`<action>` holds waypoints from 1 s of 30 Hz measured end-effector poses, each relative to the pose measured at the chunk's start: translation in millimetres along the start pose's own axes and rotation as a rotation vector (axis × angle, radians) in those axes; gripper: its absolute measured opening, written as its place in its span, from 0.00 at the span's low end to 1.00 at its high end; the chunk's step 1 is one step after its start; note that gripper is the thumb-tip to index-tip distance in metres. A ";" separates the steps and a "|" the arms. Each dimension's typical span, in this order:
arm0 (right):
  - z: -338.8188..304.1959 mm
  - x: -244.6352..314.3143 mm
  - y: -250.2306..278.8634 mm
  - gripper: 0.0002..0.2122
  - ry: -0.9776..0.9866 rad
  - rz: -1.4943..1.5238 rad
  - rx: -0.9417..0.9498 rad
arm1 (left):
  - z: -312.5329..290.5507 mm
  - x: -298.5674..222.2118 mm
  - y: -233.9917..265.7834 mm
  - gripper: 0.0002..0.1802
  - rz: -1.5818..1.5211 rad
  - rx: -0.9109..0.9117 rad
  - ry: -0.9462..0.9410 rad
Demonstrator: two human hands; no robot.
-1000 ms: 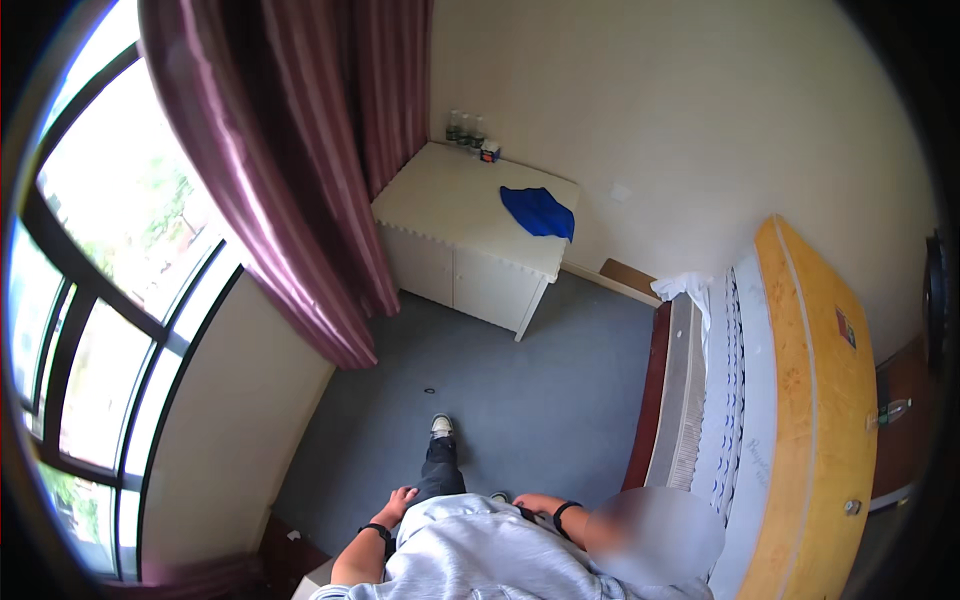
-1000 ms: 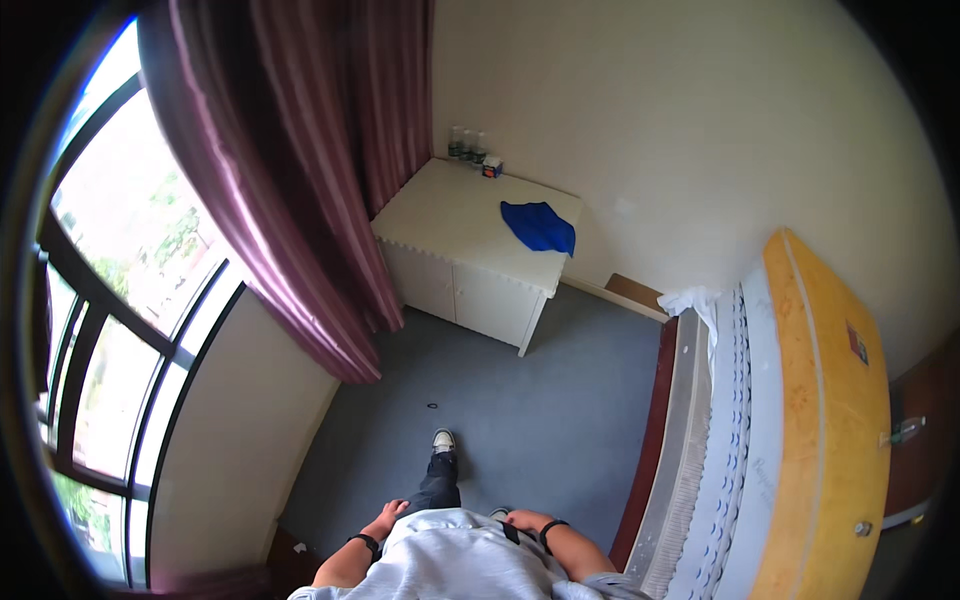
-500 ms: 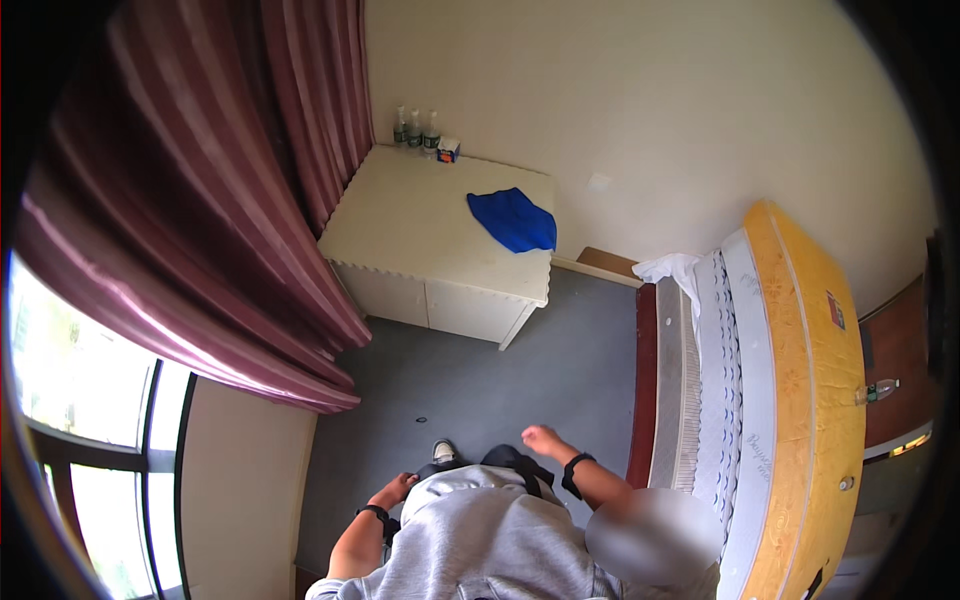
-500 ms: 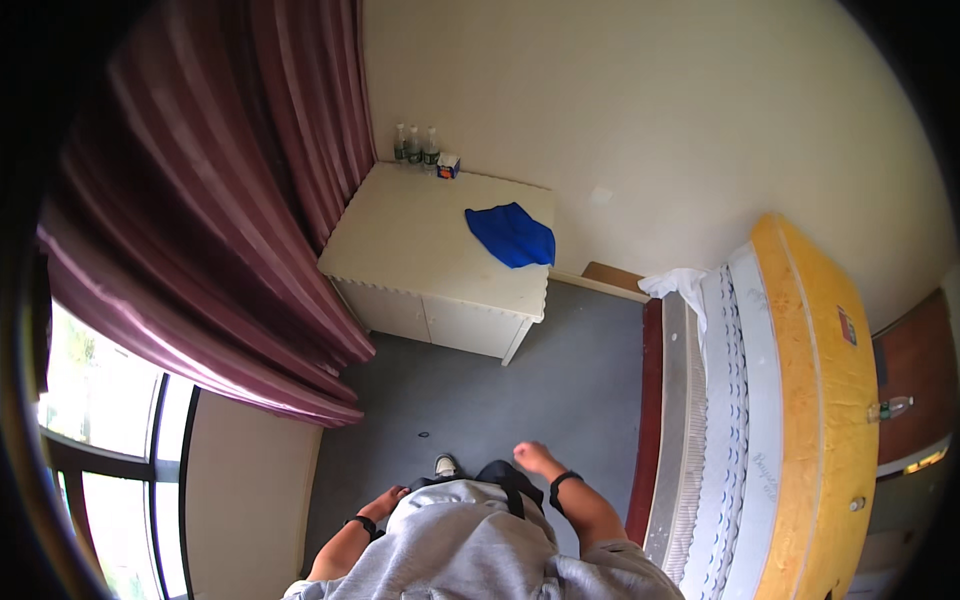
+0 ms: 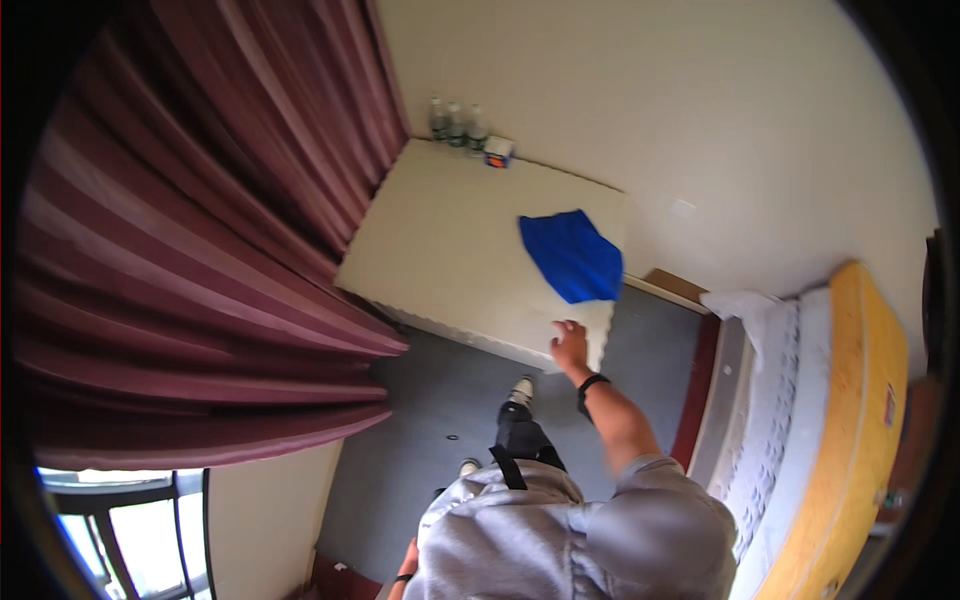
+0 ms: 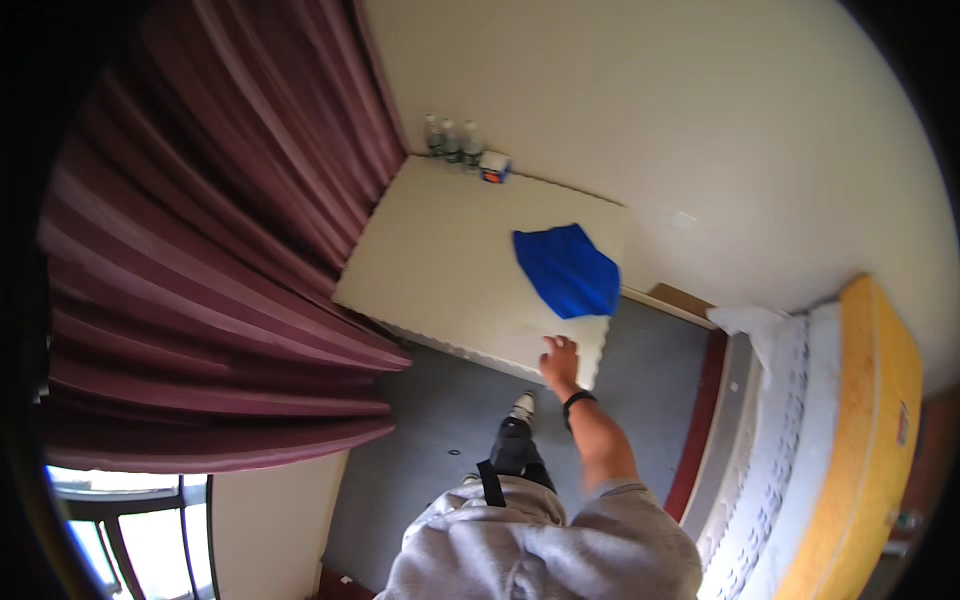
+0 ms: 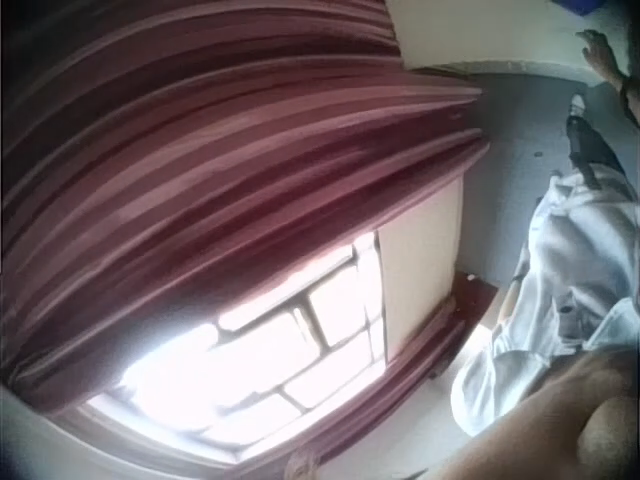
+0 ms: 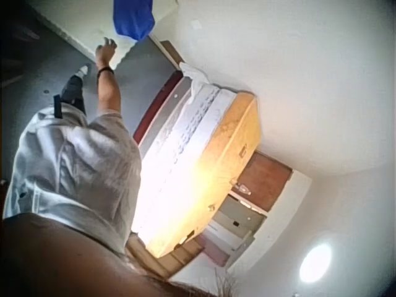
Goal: The person is using a blue rag to wipe and clean the white walls and surfaces of the furniture.
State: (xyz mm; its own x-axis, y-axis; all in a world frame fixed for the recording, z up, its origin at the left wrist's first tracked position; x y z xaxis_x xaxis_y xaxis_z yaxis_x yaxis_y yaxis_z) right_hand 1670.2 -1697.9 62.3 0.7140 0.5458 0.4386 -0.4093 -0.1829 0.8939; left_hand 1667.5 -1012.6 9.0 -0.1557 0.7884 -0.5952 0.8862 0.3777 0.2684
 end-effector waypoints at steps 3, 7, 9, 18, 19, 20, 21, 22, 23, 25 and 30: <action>64.6 -1.5 -1.1 0.24 -0.126 -0.075 0.279 | -1.8 -42.9 -35.3 0.25 0.051 -0.073 0.042; 113.2 -7.9 -7.9 0.28 -0.285 -0.202 0.585 | 19.5 -97.2 -34.9 0.23 0.123 -0.081 0.051; 114.6 -2.6 -8.1 0.31 -0.273 -0.183 0.627 | 28.3 -111.8 -17.0 0.22 0.166 -0.077 0.043; 25.2 -54.0 -40.4 0.31 0.013 0.159 0.290 | 140.1 -226.9 71.9 0.19 0.521 0.151 -0.153; 6.5 -63.7 -35.3 0.30 0.003 0.255 0.210 | 166.1 -245.2 84.8 0.19 0.584 0.213 -0.196; -9.1 -61.6 -29.0 0.29 0.069 0.284 0.158 | 194.5 -274.3 95.6 0.18 0.641 0.260 -0.234; -17.9 -50.1 -16.6 0.29 0.044 0.339 0.214 | 209.7 -281.0 95.2 0.18 0.695 0.298 -0.263; -28.0 -39.8 2.2 0.27 0.067 0.376 0.194 | 230.3 -295.5 109.0 0.12 0.803 0.307 -0.345; -38.1 -35.1 23.2 0.26 0.047 0.423 0.156 | 250.8 -323.8 115.2 0.12 0.979 0.306 -0.413; -62.4 -36.0 75.0 0.24 -0.037 0.440 0.065 | 293.5 -402.4 109.4 0.16 0.924 0.324 -0.200; -117.3 -27.3 177.8 0.11 -0.334 0.800 0.077 | 270.7 -621.5 -22.6 0.57 1.077 0.540 -0.949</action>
State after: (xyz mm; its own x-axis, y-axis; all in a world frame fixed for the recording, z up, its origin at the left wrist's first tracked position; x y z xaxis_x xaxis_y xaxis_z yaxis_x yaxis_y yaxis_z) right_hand 1511.3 -1649.4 198.3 0.3628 -0.0365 0.9312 -0.8284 -0.4703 0.3043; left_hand 1862.4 -1642.5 167.8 0.7852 -0.1063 -0.6100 0.4728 -0.5331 0.7016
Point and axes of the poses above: each hand's wrist, its own z-axis towards the middle knuckle, its own y-axis out of the back of the hand, x = y × z, the point moved 3 cm from there along z, towards the middle knuckle, and after that the axes turned 2 degrees about -z, right-handed, at the moved point
